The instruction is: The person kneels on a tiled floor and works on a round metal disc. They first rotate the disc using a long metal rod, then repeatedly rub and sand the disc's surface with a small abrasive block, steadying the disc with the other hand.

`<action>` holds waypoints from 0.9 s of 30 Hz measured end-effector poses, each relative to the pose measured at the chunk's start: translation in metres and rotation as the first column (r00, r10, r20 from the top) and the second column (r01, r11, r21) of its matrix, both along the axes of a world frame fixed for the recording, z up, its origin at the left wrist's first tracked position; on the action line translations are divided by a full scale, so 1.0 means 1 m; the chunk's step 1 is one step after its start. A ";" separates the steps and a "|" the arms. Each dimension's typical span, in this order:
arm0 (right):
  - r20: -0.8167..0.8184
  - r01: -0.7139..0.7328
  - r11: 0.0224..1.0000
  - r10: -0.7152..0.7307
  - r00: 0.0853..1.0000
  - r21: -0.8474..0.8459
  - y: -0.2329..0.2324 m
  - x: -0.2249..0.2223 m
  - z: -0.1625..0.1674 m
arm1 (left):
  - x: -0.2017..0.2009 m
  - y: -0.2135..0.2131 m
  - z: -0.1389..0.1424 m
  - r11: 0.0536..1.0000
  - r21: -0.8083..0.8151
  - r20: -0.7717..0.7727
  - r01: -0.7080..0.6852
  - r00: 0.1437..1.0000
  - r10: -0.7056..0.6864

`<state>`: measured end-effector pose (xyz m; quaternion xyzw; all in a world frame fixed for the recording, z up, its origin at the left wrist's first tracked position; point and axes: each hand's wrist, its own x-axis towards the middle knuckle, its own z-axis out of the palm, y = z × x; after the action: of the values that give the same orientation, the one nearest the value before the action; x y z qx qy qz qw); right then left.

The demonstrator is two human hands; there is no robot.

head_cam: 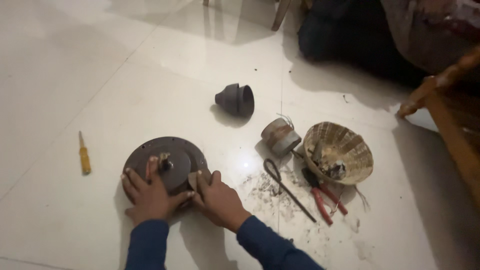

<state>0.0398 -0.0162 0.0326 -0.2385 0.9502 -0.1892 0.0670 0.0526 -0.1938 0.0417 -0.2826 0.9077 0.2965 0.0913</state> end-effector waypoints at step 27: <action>-0.159 -0.074 0.997 0.077 0.984 0.020 -0.006 -0.026 -0.016 | 0.002 0.001 -0.013 1.000 -0.019 -0.100 -0.002 0.995 0.000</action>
<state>0.0139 -0.0226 0.0169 -0.2882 0.9441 -0.1601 -0.0004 0.0541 -0.1930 0.0287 -0.2687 0.9138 0.3014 0.0431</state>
